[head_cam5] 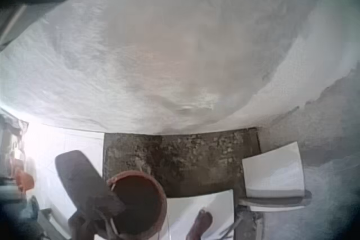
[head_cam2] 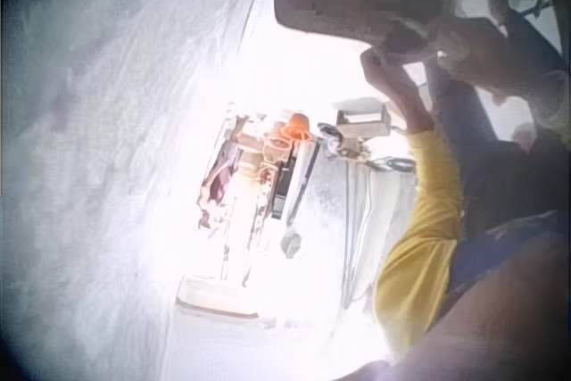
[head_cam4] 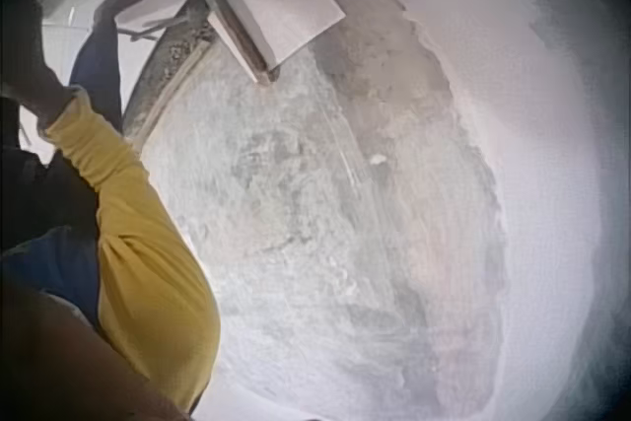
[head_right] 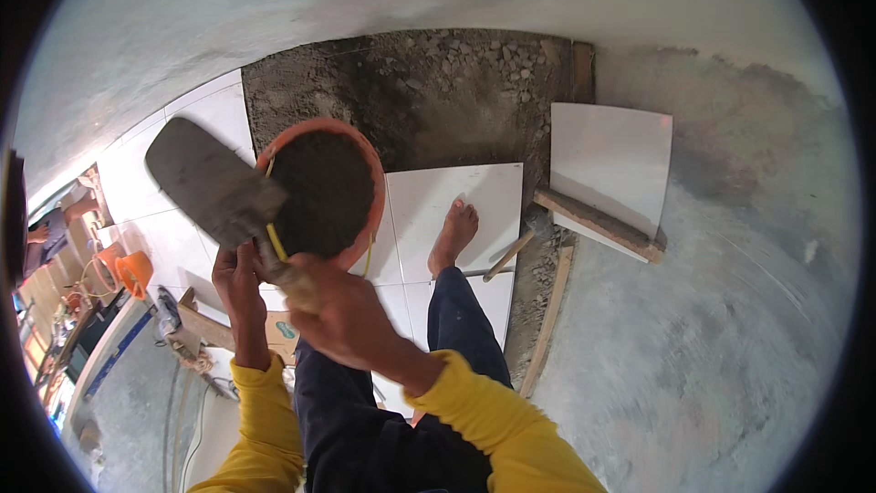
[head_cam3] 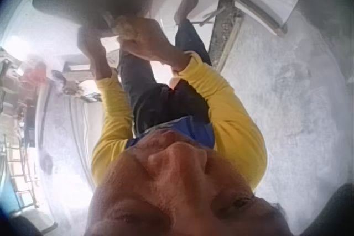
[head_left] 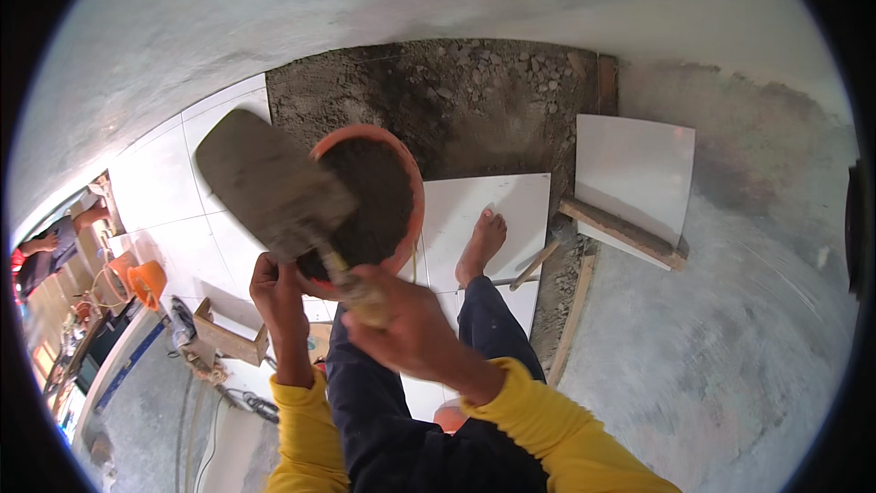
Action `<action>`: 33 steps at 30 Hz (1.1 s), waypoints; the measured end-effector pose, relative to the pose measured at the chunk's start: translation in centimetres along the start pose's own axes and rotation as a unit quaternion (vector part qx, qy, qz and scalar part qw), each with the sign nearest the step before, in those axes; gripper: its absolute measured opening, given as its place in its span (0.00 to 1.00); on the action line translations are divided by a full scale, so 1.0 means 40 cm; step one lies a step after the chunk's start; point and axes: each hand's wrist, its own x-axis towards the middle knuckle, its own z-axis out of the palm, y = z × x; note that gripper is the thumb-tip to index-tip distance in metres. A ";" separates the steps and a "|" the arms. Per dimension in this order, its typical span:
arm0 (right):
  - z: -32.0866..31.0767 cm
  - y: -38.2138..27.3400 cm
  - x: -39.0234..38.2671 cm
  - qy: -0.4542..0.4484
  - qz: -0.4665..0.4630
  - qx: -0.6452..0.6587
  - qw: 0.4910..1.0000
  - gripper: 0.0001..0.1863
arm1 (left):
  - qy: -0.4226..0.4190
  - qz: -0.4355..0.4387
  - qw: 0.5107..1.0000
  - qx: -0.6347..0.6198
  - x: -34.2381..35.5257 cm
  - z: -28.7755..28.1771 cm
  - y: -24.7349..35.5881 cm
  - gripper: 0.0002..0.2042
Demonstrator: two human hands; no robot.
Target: The person spreads cement on the floor using a trowel and a wooden straightedge, then places white tiles onto the prepared surface. They use a bucket to transport the cement and a wooden plank to level the bed before positioning the tiles.
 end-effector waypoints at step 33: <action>-0.714 0.816 0.282 0.363 0.077 0.245 0.896 0.23 | -0.215 -0.089 0.801 -0.552 0.323 0.675 0.473 0.36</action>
